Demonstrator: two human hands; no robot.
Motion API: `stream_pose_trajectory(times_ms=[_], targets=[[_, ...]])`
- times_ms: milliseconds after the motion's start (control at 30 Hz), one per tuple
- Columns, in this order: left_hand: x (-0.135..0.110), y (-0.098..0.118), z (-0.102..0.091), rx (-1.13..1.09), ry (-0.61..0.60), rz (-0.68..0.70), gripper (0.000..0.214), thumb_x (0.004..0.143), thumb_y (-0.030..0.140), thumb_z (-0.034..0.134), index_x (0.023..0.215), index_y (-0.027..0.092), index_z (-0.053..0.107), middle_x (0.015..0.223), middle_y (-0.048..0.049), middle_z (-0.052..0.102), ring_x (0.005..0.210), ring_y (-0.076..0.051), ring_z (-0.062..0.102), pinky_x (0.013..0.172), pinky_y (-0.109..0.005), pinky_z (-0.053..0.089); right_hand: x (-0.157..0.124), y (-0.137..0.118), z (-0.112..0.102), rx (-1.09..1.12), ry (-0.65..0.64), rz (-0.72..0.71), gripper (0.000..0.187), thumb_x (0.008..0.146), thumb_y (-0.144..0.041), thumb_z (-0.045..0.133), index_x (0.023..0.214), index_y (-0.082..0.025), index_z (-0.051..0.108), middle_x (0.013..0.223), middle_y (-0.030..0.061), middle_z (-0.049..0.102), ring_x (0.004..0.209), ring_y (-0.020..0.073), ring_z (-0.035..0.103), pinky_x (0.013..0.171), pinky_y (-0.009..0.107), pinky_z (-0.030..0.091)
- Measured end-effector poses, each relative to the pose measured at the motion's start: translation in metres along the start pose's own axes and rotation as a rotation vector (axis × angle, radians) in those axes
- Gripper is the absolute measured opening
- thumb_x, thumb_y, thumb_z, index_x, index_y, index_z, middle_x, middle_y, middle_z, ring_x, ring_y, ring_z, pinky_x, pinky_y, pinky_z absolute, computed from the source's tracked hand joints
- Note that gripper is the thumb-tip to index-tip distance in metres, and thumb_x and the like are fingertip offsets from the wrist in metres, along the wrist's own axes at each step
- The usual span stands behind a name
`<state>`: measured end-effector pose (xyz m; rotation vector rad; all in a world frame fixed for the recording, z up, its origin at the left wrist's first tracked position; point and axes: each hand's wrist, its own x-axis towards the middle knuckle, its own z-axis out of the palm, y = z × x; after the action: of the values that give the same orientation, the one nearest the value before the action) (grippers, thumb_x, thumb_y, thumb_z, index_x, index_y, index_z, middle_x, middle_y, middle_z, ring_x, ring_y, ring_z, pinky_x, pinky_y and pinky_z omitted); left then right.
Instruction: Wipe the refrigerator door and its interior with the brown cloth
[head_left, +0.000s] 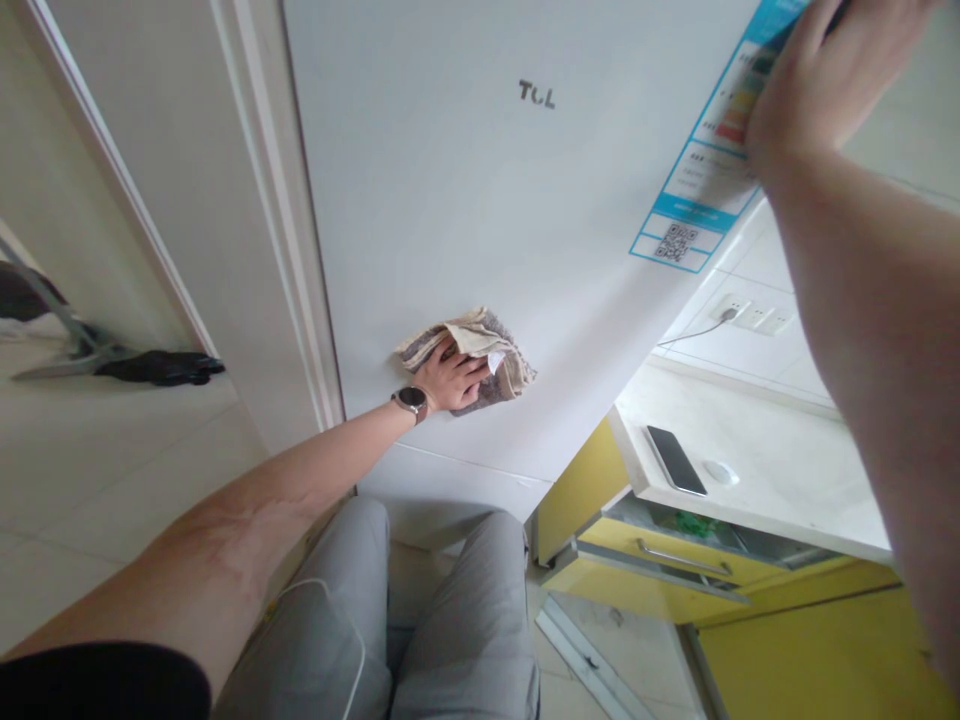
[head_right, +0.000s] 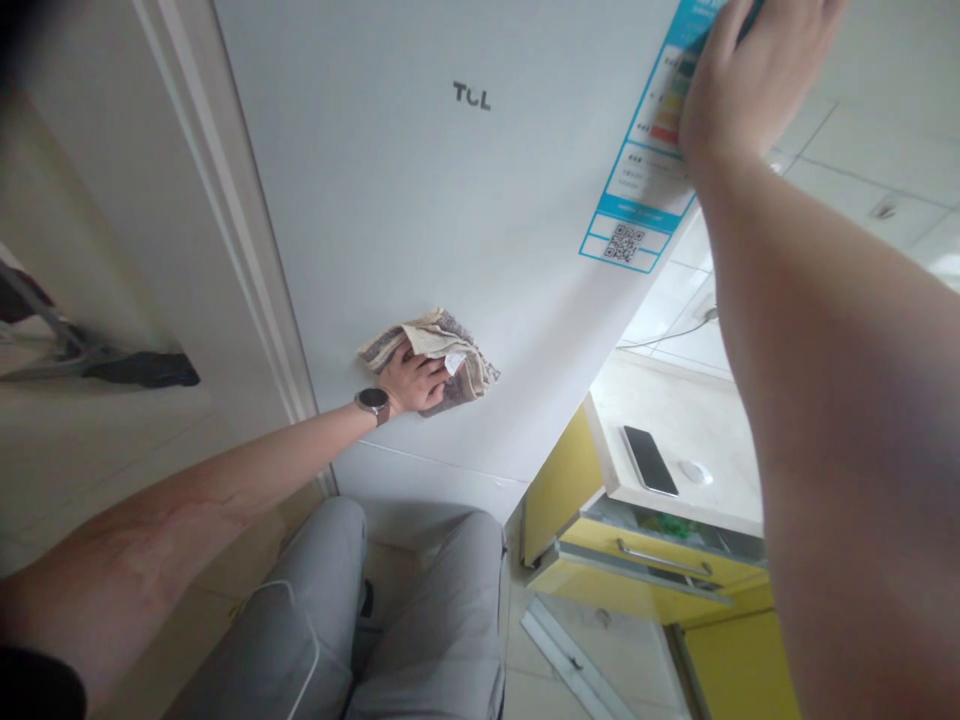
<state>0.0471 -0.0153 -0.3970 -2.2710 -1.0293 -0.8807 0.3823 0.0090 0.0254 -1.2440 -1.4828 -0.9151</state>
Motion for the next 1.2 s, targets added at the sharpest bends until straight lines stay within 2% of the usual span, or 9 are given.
stream_pose_trajectory(times_ms=[133, 200, 400, 533, 700, 833, 933, 1067, 1200], targets=[[-0.037, 0.004, 0.024, -0.018, -0.103, 0.01, 0.045, 0.087, 0.025, 0.062, 0.128, 0.038, 0.077, 0.117, -0.0083, 0.078, 0.117, -0.032, 0.065, 0.115, -0.058, 0.039, -0.013, -0.012, -0.006, -0.014, 0.092, 0.021, 0.044, 0.107, -0.025, 0.032, 0.143, -0.011, 0.053, 0.156, 0.0163, 0.046, 0.141, 0.0301, 0.042, 0.123, 0.047, 0.023], [-0.061, 0.005, 0.039, -0.002, -0.141, 0.015, 0.039, 0.088, 0.027, 0.062, 0.122, 0.035, 0.08, 0.121, -0.0089, 0.077, 0.118, -0.034, 0.066, 0.112, -0.057, 0.042, -0.019, -0.017, -0.008, 0.032, 0.149, 0.005, 0.032, 0.104, -0.025, 0.037, 0.129, -0.019, 0.057, 0.144, 0.0156, 0.054, 0.13, 0.031, 0.044, 0.116, 0.047, 0.032], [-0.11, -0.004, 0.079, 0.009, -0.204, 0.089, 0.032, 0.092, 0.03, 0.061, 0.116, 0.038, 0.08, 0.132, -0.0013, 0.075, 0.123, -0.031, 0.068, 0.111, -0.053, 0.048, -0.028, -0.026, -0.007, 0.101, 0.125, 0.041, 0.021, 0.104, -0.028, 0.031, 0.113, -0.027, 0.05, 0.135, 0.0145, 0.054, 0.126, 0.0315, 0.041, 0.112, 0.055, 0.03], [-0.116, -0.008, 0.08, 0.001, -0.2, 0.101, 0.032, 0.092, 0.03, 0.061, 0.115, 0.04, 0.08, 0.131, 0.0006, 0.075, 0.121, -0.028, 0.071, 0.113, -0.051, 0.049, -0.029, -0.022, -0.004, 0.116, 0.149, 0.002, 0.033, 0.107, -0.043, 0.026, 0.113, -0.029, 0.055, 0.129, 0.0128, 0.057, 0.126, 0.0347, 0.044, 0.108, 0.06, 0.035], [-0.106, -0.008, 0.062, 0.032, -0.225, 0.083, 0.035, 0.093, 0.034, 0.061, 0.121, 0.045, 0.078, 0.13, 0.0034, 0.076, 0.116, -0.028, 0.072, 0.113, -0.048, 0.051, -0.027, -0.018, 0.002, 0.068, 0.194, -0.03, 0.039, 0.106, -0.046, 0.027, 0.116, -0.024, 0.059, 0.122, 0.013, 0.059, 0.122, 0.0348, 0.05, 0.106, 0.058, 0.04], [-0.081, -0.005, 0.038, 0.061, -0.244, 0.121, 0.034, 0.094, 0.032, 0.061, 0.121, 0.045, 0.078, 0.124, 0.0059, 0.078, 0.11, -0.026, 0.074, 0.115, -0.046, 0.049, -0.027, -0.018, 0.005, 0.039, 0.187, -0.026, 0.041, 0.107, -0.044, 0.027, 0.118, -0.023, 0.06, 0.123, 0.0141, 0.059, 0.123, 0.0346, 0.05, 0.107, 0.057, 0.041], [-0.042, -0.003, 0.009, 0.081, -0.208, 0.176, 0.033, 0.095, 0.03, 0.061, 0.119, 0.045, 0.078, 0.12, 0.0067, 0.079, 0.107, -0.023, 0.074, 0.115, -0.044, 0.049, -0.027, -0.017, 0.006, 0.038, 0.176, -0.033, 0.043, 0.107, -0.045, 0.025, 0.121, -0.022, 0.059, 0.125, 0.0148, 0.058, 0.126, 0.0358, 0.048, 0.107, 0.057, 0.04], [0.043, -0.006, -0.052, 0.116, -0.102, 0.218, 0.035, 0.098, 0.03, 0.059, 0.128, 0.039, 0.075, 0.126, 0.0017, 0.077, 0.118, -0.025, 0.069, 0.122, -0.05, 0.04, -0.027, -0.016, 0.008, 0.048, 0.181, -0.05, 0.044, 0.108, -0.047, 0.024, 0.122, -0.023, 0.058, 0.124, 0.0147, 0.057, 0.125, 0.0361, 0.048, 0.105, 0.057, 0.039], [0.142, -0.009, -0.128, 0.18, 0.076, 0.14, 0.046, 0.1, 0.034, 0.053, 0.144, 0.035, 0.065, 0.149, -0.0037, 0.063, 0.143, -0.032, 0.052, 0.127, -0.057, 0.028, -0.028, -0.016, 0.005, 0.075, 0.166, -0.049, 0.046, 0.108, -0.051, 0.02, 0.119, -0.025, 0.056, 0.124, 0.0146, 0.057, 0.124, 0.0358, 0.046, 0.103, 0.057, 0.038]])
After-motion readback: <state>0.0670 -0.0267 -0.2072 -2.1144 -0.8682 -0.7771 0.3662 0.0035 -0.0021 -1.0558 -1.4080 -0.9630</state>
